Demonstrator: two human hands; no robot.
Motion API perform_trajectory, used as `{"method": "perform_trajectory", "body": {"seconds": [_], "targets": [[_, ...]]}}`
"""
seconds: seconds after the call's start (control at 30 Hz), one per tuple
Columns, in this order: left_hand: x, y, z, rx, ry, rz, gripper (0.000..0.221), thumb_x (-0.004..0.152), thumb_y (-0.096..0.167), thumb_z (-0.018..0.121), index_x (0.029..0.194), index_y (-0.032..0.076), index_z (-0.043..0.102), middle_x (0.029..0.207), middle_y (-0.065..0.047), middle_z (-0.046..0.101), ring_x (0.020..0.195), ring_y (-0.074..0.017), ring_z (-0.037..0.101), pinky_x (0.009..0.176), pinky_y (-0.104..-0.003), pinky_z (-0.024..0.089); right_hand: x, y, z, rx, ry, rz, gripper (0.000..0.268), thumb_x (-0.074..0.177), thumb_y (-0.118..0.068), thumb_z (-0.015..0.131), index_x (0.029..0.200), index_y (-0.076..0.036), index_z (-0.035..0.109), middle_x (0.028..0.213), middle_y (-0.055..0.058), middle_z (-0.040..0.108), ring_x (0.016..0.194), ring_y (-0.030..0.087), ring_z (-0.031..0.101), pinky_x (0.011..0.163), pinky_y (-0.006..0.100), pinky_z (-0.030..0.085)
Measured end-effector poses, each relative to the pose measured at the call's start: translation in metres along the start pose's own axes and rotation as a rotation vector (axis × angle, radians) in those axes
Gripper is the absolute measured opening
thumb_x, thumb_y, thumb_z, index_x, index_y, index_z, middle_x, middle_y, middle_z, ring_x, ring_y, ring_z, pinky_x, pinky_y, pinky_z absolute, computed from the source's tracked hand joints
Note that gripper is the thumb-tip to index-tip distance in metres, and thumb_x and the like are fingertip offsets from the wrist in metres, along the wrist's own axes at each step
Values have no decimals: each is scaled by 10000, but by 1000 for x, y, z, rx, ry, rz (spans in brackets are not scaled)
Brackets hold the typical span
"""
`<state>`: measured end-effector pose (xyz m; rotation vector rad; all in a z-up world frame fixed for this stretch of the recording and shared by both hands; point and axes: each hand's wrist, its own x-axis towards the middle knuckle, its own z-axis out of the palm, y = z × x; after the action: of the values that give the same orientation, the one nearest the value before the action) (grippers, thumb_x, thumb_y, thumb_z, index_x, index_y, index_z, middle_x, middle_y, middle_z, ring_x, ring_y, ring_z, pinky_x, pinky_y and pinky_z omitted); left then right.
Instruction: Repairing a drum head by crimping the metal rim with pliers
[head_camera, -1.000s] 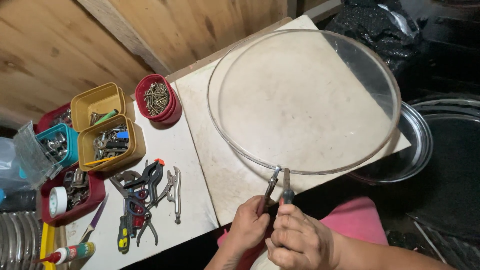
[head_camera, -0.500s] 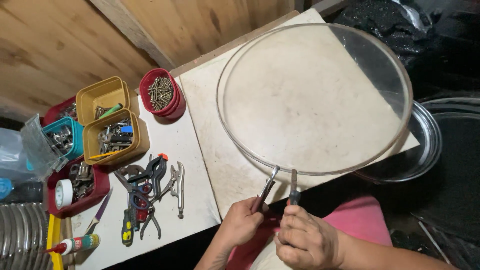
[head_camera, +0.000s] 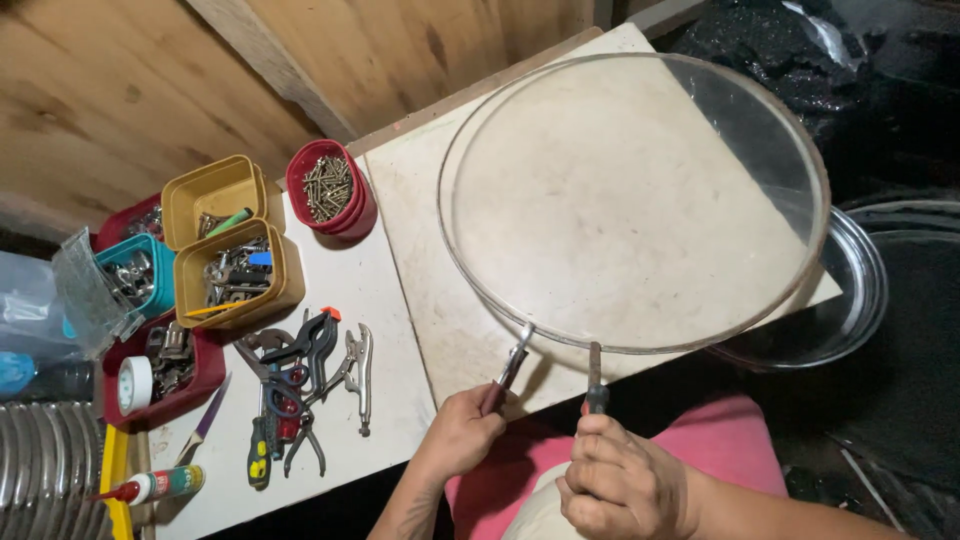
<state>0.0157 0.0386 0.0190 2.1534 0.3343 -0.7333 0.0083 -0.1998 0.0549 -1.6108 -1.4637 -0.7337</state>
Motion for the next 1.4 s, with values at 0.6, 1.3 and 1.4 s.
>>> {"method": "perform_trajectory", "body": {"seconds": [0.6, 1.3, 1.4], "targets": [[12, -20, -3, -311, 37, 15, 182, 705, 40, 597, 860, 90, 678, 810, -49, 698, 791, -137, 645, 687, -261, 491, 1, -1, -6, 28, 6, 10, 184, 930, 65, 644, 831, -56, 546, 726, 72, 508, 650, 212, 497, 737, 435, 517], [6, -15, 8, -96, -23, 155, 134, 699, 106, 535, 792, 130, 629, 679, 38, 545, 662, -121, 508, 617, -299, 411, 8, 2, 6, 2, 31, 14, 108, 955, 25, 552, 889, -58, 531, 743, 71, 506, 649, 229, 495, 721, 438, 504], [5, -14, 15, -67, -40, 157, 214, 692, 123, 536, 852, 142, 677, 734, 46, 605, 712, -116, 540, 666, -287, 436, 4, 1, 10, -4, 19, 24, 110, 960, 8, 529, 879, -67, 537, 755, 79, 521, 662, 238, 514, 751, 446, 499]]}}
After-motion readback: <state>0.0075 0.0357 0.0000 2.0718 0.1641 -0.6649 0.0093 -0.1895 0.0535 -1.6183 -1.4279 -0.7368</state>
